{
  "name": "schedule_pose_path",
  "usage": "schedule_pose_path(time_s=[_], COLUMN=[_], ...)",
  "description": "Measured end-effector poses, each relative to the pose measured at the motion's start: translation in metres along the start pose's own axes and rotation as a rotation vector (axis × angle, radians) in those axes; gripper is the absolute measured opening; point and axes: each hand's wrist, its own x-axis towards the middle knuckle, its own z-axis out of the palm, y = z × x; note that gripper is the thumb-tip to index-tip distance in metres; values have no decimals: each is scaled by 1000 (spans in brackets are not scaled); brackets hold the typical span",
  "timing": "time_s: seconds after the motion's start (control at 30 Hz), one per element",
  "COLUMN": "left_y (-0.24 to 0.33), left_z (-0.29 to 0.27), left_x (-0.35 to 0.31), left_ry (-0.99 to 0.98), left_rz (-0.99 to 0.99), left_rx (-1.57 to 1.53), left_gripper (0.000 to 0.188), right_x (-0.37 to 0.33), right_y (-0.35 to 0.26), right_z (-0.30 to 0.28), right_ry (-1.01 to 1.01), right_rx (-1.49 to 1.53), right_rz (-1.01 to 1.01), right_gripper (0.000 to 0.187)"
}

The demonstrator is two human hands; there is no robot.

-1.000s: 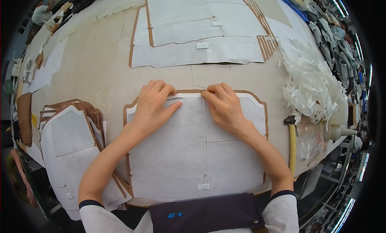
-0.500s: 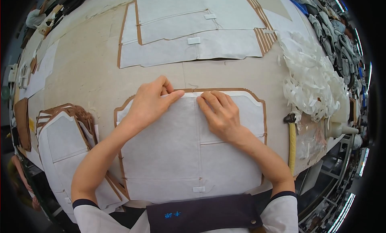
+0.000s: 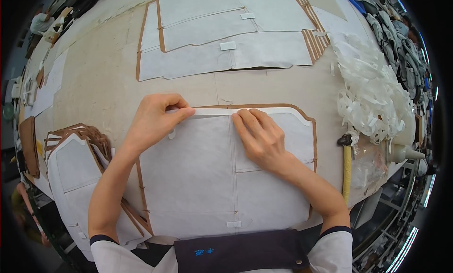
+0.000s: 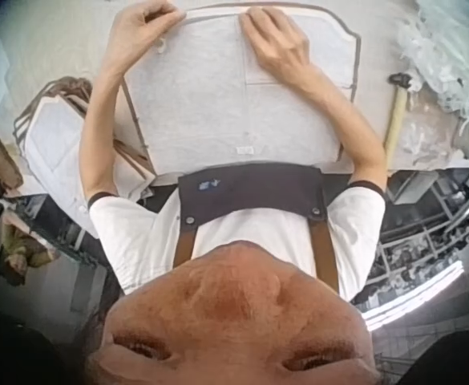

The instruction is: The recorder is applying white adhesive strips to the edges of brown leather panels and stacking them in a workshop.

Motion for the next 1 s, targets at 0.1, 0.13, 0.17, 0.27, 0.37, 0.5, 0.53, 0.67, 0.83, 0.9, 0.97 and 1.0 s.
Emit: schedule_pose_path(time_s=[0.1,0.13,0.17,0.27,0.37,0.5,0.53,0.67,0.83,0.9,0.97,1.0], left_y=[-5,-8,-12,-23,-24,-24,-24,-27,-27,-28,-28,-28], left_z=[-9,-11,-12,-12,-11,-10,-10,-8,-8,-7,-6,-6], left_x=[-3,-3,-4,-7,-8,-7,-7,-7,-7,-7,-8,-8], left_ry=[-86,-88,-90,-118,-101,-108,-103,-85,-107,-95,-94,-90], left_rz=[-135,-173,-211,-308,-338,-363,-354,-324,-333,-317,-303,-303], left_rx=[24,20,16,-130,-191,-175,-163,-129,-105,-106,-73,-74], left_gripper=[20,20,20,20,20,20,21,23,19,19,20,20], right_x=[0,1,2,1,1,1,2,3,8,10,15,20], right_y=[0,0,-1,-2,-4,-4,-5,-7,-12,-16,-21,-25], right_z=[1,1,0,2,1,1,0,1,1,6,11,14], right_ry=[-11,-12,-25,-50,-71,-102,-113,-130,-140,-136,-130,-139], right_rx=[-21,-16,-30,-49,-69,-89,-101,-107,-104,-111,-116,-58], right_rz=[-9,-10,-5,-14,-23,-23,-26,-26,-26,-33,-42,-35], right_gripper=[40,40,41,41,40,43,43,45,43,42,41,41])
